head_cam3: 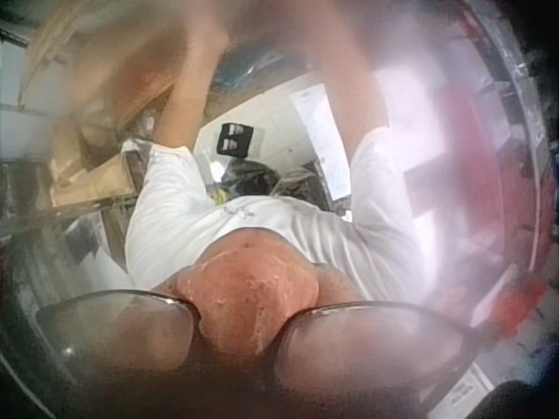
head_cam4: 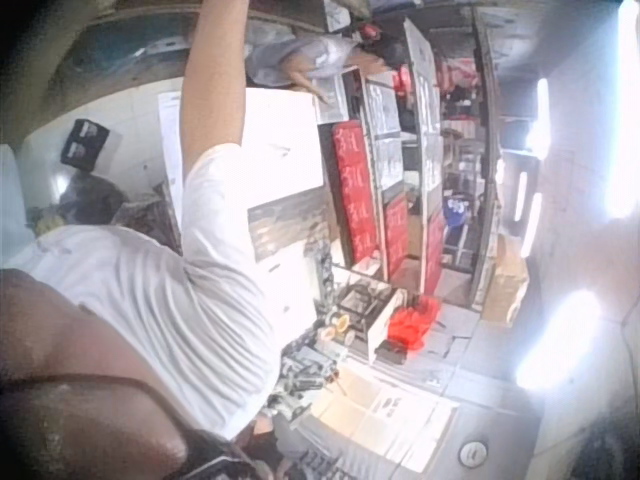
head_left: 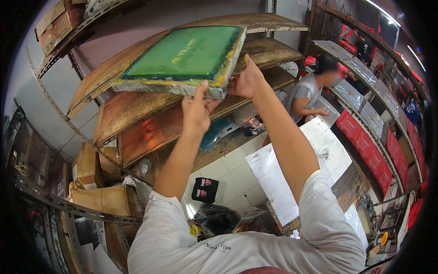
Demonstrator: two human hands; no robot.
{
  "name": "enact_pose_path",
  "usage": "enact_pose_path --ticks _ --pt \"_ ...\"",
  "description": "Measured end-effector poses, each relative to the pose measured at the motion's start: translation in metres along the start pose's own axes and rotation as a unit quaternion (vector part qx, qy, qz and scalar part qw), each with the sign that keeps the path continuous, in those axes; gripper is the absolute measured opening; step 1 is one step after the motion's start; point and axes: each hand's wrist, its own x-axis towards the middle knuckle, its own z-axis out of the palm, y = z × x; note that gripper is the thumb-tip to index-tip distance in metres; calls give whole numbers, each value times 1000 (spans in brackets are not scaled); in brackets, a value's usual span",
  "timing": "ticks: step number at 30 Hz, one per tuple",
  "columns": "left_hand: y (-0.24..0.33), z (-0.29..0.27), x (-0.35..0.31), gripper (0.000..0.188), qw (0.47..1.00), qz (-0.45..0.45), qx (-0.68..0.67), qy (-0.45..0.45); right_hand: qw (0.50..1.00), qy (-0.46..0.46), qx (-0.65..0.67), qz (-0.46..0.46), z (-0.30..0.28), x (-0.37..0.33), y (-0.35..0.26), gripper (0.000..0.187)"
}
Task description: The person retrieves a green screen printing frame from a shelf and places it on a work table. They then apply masking tape around the edges of the frame to secure it for printing.
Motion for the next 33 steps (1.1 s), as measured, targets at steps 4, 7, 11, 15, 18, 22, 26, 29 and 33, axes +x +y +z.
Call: enact_pose_path --ticks 4,7,11,15,18,22,26,29,33 --pt "-51 -8 -40 42 994 33 91 -56 968 142 -177 -105 -13 18 16 85" --pt "-65 -57 -62 53 884 -12 322 -338 894 303 -309 -114 -59 3 11 70" --pt "-67 -222 -58 60 966 -178 -127 -140 928 226 -274 -115 -117 -76 28 65" --pt "-45 -241 -118 72 951 -120 -264 -107 906 244 -309 -155 -184 -215 57 58" --pt "-70 -246 -174 79 982 -133 -121 -66 884 291 -327 -164 -220 -321 86 58" --pt "-129 -210 -243 85 968 -249 -17 -10 831 408 -355 -133 -247 -468 110 59" --pt "-194 -158 -295 98 932 -286 221 -10 794 499 -325 -121 -304 -598 147 62" --pt "-218 -82 -341 97 891 -233 381 -78 772 514 -347 -138 -346 -697 177 59" --pt "-262 -88 -376 91 861 -240 402 -196 656 542 -504 -148 -358 -802 213 51"
